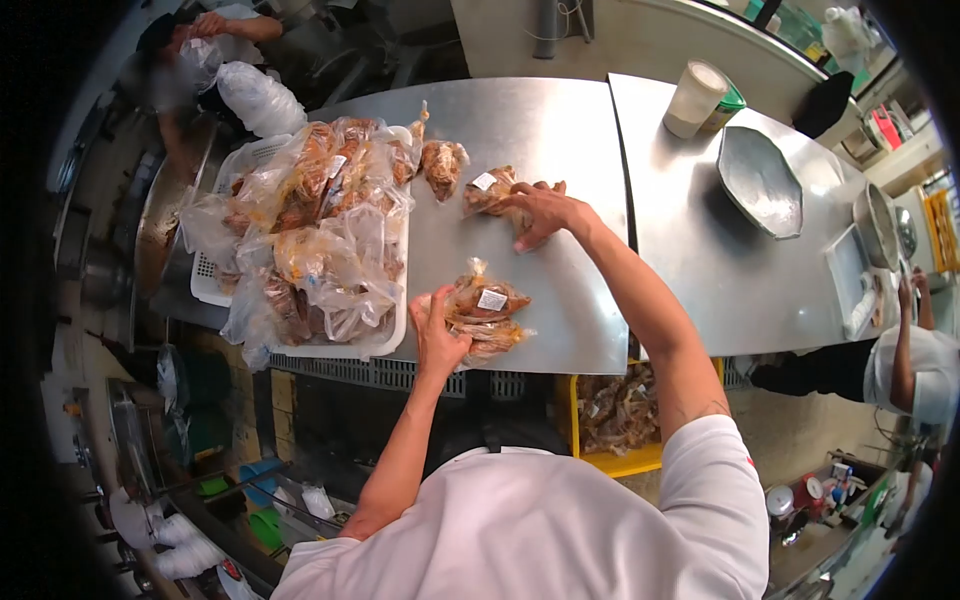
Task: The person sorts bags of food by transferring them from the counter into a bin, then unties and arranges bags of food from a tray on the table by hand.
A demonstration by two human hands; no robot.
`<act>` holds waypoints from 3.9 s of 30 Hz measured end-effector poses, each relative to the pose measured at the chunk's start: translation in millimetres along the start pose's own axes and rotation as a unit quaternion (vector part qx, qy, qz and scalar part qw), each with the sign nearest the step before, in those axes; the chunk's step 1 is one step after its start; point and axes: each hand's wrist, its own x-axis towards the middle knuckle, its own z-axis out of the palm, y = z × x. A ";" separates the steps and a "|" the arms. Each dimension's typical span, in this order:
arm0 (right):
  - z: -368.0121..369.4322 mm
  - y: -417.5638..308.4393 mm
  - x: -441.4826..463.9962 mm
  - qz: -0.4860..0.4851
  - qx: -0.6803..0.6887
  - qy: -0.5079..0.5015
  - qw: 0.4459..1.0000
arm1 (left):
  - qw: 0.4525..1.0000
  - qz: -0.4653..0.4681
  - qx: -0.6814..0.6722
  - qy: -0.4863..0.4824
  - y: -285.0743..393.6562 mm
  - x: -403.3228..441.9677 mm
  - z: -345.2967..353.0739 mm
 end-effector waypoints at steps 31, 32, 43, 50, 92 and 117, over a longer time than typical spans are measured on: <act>50.1 -13.8 -60.2 0.018 0.020 0.168 0.985 | 0.983 0.082 0.100 -0.130 14.8 -9.9 31.7; 56.3 -13.8 -66.9 0.025 0.021 0.170 0.985 | 0.982 0.089 0.085 -0.144 16.3 -9.2 32.8; 125.6 -21.4 -203.2 0.292 0.510 0.406 0.700 | 0.948 0.222 0.140 -0.183 21.3 -4.1 54.9; 154.2 -131.9 -366.1 0.346 0.544 0.486 0.590 | 0.955 0.241 0.039 -0.170 25.2 36.2 105.8; 37.2 -55.8 294.5 0.119 0.071 0.220 0.966 | 0.939 -0.157 -0.161 0.259 35.2 -115.3 -235.4; -208.9 -269.6 125.9 -0.324 0.210 0.440 0.811 | 0.917 0.312 0.130 0.210 96.7 267.6 -325.3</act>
